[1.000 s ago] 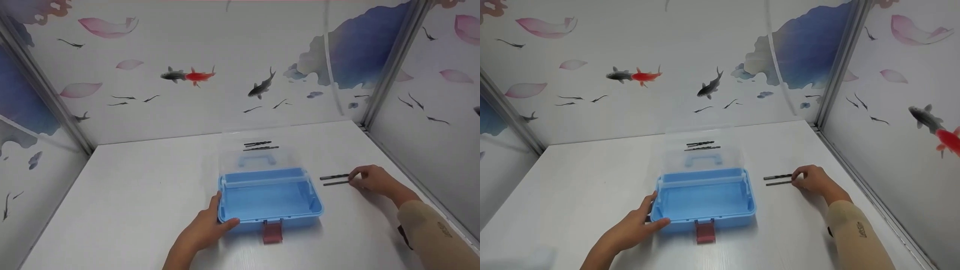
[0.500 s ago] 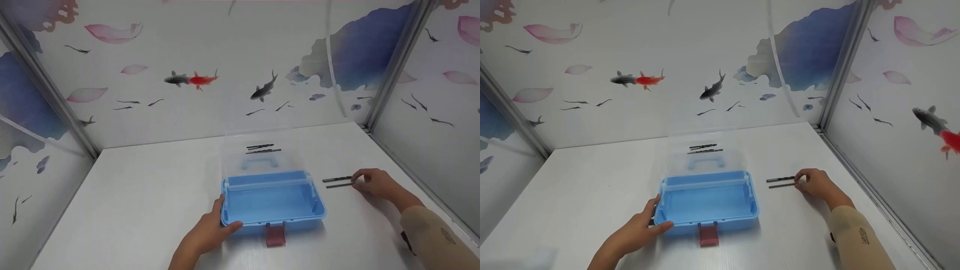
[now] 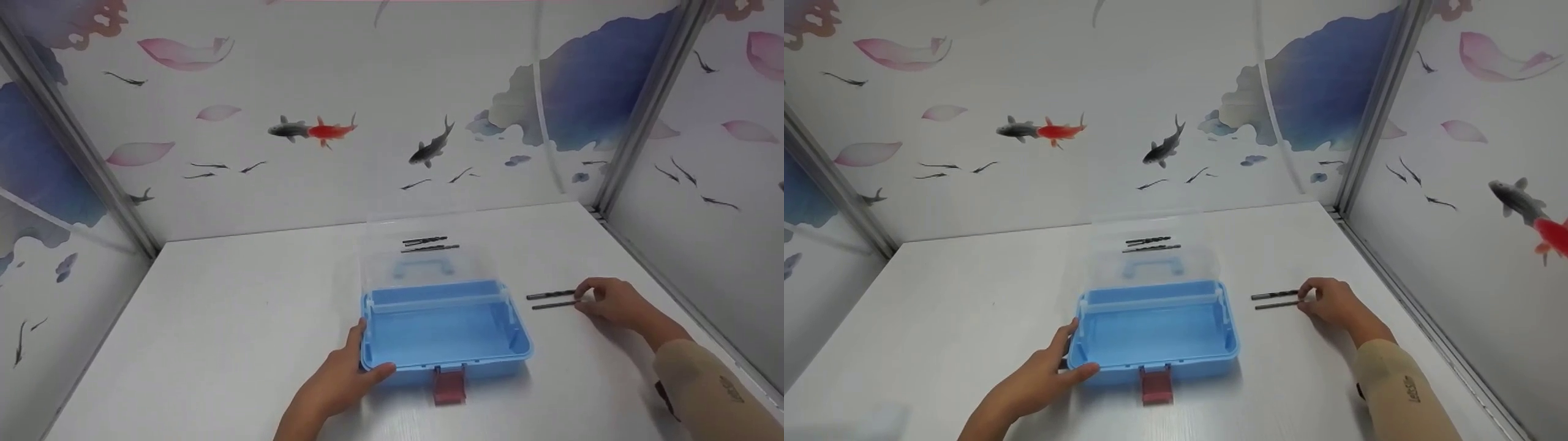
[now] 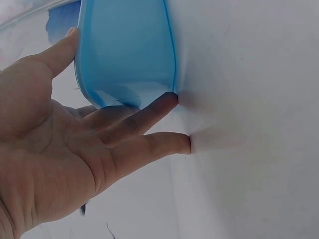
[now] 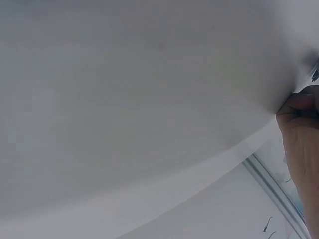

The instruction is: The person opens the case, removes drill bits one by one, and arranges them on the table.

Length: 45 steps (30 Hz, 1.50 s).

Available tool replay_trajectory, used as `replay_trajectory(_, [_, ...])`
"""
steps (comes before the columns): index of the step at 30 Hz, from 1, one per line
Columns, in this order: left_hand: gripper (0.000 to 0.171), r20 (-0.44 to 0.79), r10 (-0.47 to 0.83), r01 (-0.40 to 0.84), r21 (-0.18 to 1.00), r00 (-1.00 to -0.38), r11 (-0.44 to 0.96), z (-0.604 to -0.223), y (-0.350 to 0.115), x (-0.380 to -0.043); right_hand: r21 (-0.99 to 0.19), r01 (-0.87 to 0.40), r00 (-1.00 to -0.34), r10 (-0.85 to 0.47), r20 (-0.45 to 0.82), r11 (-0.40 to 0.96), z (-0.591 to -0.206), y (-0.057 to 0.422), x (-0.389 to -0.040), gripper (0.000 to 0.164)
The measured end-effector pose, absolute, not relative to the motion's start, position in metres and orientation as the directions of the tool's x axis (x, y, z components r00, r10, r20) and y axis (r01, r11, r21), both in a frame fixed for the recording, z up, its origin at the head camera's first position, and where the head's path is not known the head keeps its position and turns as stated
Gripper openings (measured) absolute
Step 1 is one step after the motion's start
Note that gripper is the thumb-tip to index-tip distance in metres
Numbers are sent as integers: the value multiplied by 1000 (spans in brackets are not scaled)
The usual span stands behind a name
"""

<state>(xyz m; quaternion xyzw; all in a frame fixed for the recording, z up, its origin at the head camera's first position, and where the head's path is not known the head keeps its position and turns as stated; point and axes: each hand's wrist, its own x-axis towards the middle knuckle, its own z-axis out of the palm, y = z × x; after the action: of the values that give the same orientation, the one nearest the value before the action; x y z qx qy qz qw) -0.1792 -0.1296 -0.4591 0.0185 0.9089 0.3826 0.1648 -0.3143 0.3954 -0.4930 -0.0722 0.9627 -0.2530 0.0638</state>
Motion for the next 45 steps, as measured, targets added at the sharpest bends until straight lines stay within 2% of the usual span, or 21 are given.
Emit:
replay_trajectory(4, [112,-285,156,-93,699,-946,709,-459,-129,-178,-509,-114,-979,-185,-91,853,-490,396,-316,29])
replay_trajectory(12, [111,-264,186,-63,715,-946,696,-459,-128,-177,-535,-63,-944,-224,-241,842,-464,395,-325,46])
replay_trajectory(20, [112,-308,147,-114,690,-940,715,-455,-125,-177,-516,-145,-955,-256,-149,844,-406,376,-348,55])
replay_trajectory(27, [113,-329,132,-138,680,-935,720,-454,-127,-178,-510,-218,-961,-275,-38,832,-342,327,-364,47])
replay_trajectory(31, [112,-309,143,-114,682,-940,723,-453,-128,-179,-520,-242,-957,-289,-10,819,-320,293,-370,41])
replay_trajectory(39, [113,-310,151,-112,689,-939,716,-456,-129,-181,-477,-334,-916,-400,-41,813,-325,227,-380,27])
replay_trajectory(45, [111,-279,160,-80,687,-947,723,-457,-130,-180,-405,-409,-884,-465,-45,818,-342,197,-387,24])
